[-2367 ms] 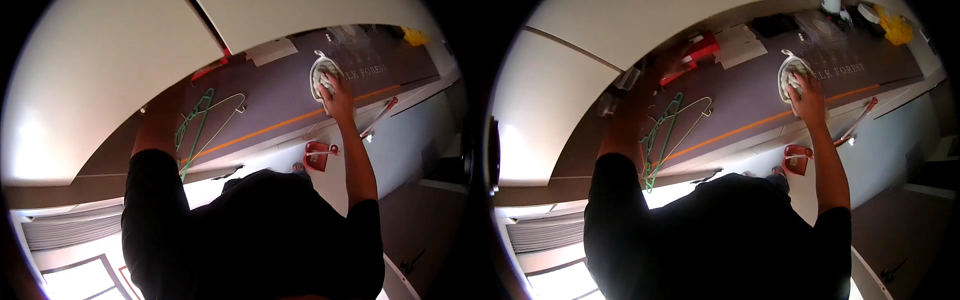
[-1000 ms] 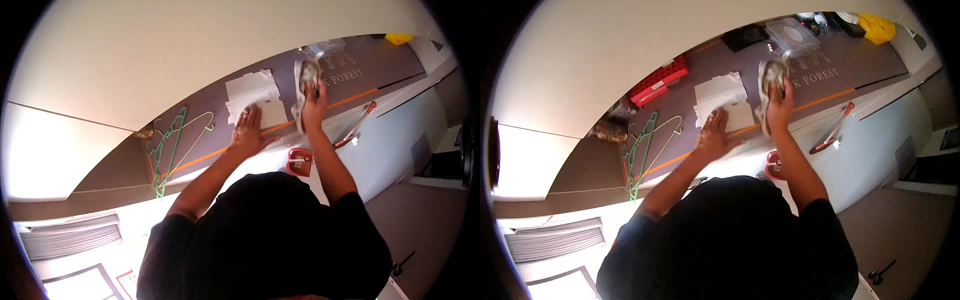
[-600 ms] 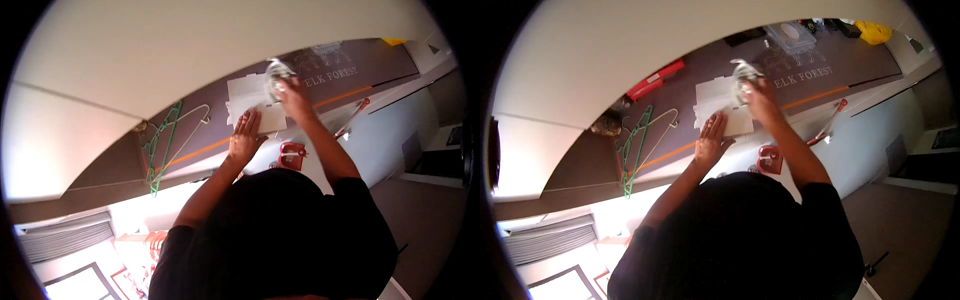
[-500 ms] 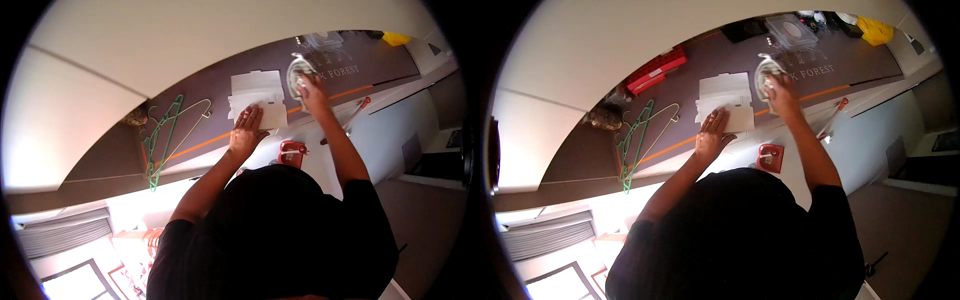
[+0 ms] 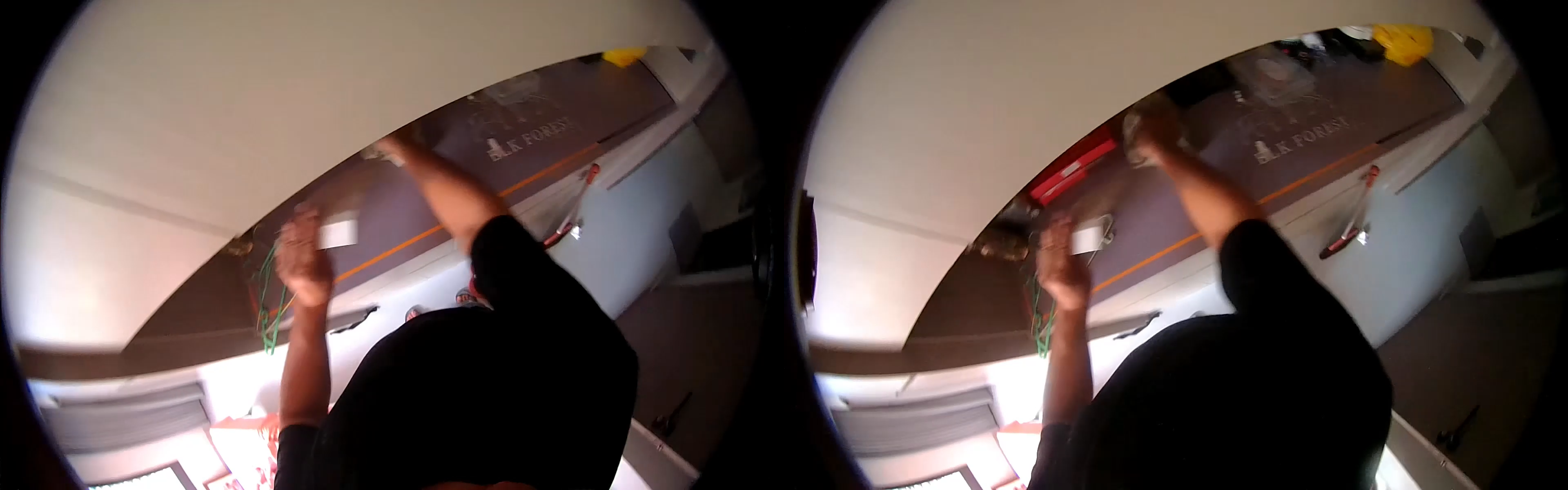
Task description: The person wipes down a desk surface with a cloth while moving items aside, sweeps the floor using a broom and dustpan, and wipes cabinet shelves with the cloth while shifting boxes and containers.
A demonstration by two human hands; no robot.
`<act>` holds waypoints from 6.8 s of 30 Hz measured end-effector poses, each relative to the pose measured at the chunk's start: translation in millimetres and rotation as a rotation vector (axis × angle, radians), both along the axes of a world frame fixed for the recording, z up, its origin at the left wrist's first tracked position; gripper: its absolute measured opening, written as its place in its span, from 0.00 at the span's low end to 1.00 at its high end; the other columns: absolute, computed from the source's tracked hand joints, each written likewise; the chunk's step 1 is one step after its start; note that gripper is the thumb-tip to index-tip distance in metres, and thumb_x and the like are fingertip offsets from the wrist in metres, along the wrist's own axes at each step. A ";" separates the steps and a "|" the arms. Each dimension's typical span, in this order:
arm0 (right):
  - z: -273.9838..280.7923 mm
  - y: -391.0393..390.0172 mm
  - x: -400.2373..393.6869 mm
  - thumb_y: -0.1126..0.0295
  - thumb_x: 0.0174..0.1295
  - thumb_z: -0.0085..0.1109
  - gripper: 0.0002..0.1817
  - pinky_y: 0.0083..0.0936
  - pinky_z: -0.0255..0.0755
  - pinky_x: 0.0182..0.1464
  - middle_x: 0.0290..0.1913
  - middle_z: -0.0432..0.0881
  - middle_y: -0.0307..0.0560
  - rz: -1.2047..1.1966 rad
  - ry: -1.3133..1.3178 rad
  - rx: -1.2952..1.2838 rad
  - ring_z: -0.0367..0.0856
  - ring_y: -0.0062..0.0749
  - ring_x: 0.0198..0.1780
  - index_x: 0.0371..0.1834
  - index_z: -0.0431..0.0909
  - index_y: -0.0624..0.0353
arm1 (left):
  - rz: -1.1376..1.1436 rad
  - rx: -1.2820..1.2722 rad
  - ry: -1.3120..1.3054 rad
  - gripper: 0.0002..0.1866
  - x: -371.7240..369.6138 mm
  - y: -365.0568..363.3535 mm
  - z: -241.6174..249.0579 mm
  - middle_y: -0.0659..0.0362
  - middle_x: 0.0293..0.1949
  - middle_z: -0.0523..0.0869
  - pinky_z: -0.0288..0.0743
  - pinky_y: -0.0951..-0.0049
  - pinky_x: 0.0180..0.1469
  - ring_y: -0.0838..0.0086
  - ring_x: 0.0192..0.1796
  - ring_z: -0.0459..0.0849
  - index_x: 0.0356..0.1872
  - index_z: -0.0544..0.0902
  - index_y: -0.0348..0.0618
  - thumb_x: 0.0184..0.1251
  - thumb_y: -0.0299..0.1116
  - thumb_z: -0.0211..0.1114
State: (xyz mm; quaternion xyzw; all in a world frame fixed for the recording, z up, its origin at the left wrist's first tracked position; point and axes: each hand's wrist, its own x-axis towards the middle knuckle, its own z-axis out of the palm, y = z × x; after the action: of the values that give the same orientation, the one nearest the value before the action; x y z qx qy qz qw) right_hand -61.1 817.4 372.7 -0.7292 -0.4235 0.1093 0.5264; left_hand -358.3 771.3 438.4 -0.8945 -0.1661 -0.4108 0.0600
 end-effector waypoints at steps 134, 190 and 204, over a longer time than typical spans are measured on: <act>-34.3 39.1 68.3 0.63 0.67 0.61 0.17 0.51 0.74 0.55 0.53 0.81 0.56 0.169 -0.618 -0.329 0.80 0.62 0.52 0.56 0.78 0.55 | 0.670 -0.599 -0.587 0.07 125.8 -105.8 -142.2 0.42 0.40 0.79 0.76 0.52 0.44 0.42 0.42 0.80 0.47 0.73 0.35 0.71 0.19 0.56; -59.1 -316.3 266.5 0.60 0.62 0.69 0.32 0.51 0.70 0.61 0.61 0.75 0.62 -0.583 -0.689 -0.270 0.76 0.58 0.59 0.67 0.71 0.57 | 0.483 -0.193 0.534 0.23 379.4 204.4 -161.7 0.44 0.67 0.78 0.71 0.53 0.69 0.50 0.69 0.76 0.68 0.76 0.40 0.76 0.35 0.56; -63.3 -316.7 267.6 0.59 0.62 0.68 0.33 0.53 0.68 0.60 0.58 0.74 0.57 -0.601 -0.703 -0.258 0.75 0.55 0.58 0.69 0.70 0.54 | 0.501 -0.826 0.557 0.49 591.0 54.1 -113.2 0.40 0.63 0.82 0.75 0.58 0.66 0.55 0.65 0.82 0.61 0.80 0.30 0.60 0.73 0.62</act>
State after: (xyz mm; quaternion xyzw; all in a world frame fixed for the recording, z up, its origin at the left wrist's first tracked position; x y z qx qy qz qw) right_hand 206.5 500.7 309.4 -0.8714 -0.3292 -0.2492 0.2650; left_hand 232.7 825.5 325.2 -0.8516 -0.4986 -0.0329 -0.1581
